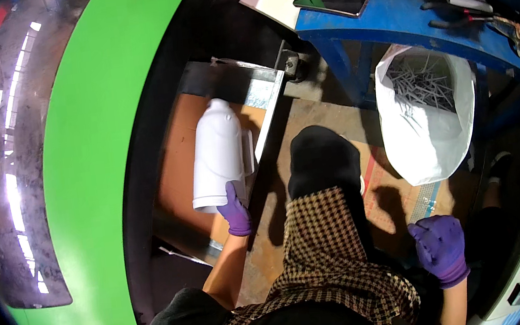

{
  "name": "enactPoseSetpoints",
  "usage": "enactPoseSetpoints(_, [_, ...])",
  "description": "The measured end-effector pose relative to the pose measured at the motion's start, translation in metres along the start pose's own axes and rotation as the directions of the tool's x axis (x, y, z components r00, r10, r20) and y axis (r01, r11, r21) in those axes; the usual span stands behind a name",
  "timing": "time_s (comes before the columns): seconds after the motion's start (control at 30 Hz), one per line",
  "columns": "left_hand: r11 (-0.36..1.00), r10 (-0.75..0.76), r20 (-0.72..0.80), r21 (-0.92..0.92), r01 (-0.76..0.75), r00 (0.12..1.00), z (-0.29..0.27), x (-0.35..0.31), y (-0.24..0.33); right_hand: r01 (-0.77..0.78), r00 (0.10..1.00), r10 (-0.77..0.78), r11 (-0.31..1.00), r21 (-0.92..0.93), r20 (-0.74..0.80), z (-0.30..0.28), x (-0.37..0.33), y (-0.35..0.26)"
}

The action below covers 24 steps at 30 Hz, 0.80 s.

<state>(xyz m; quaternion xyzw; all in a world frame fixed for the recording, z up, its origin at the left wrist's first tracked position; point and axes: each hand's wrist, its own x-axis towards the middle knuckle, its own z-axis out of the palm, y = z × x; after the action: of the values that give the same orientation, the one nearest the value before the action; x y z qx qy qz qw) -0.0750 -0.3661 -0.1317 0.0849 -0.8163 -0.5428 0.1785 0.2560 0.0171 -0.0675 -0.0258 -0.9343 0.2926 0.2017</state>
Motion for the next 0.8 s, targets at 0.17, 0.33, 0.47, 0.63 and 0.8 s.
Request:
enactPoseSetpoints(0.17, [0.815, 0.580, 0.360, -0.246, -0.525, 0.731, -0.037, -0.030, 0.063, -0.169, 0.955, 0.238, 0.926, 0.337, -0.176, -0.011, -0.005, -0.023])
enactPoseSetpoints(0.33, [0.413, 0.775, 0.629, -0.576, -0.705, -0.060, -0.022, -0.035, 0.121, 0.106, 0.756, 0.557, 0.415, 0.903, -0.345, -0.023, -0.030, -0.038])
enactPoseSetpoints(0.47, [0.254, 0.746, 0.509, -0.814, -0.523, -0.430, 0.026, -0.081, 0.148, 0.512, 0.760, 0.527, -0.125, 0.850, -0.381, -0.058, -0.099, -0.008])
enactPoseSetpoints(0.63, [0.277, 0.715, 0.437, -0.894, -0.354, -0.546, 0.052, -0.143, 0.160, -0.341, 0.673, 0.435, 0.900, 0.271, -0.598, -0.070, -0.201, 0.019])
enactPoseSetpoints(0.8, [0.601, 0.608, 0.743, -0.662, -0.448, -0.281, 0.089, -0.150, 0.176, -0.444, 0.420, 0.596, 0.793, 0.418, -0.684, -0.061, -0.199, 0.001])
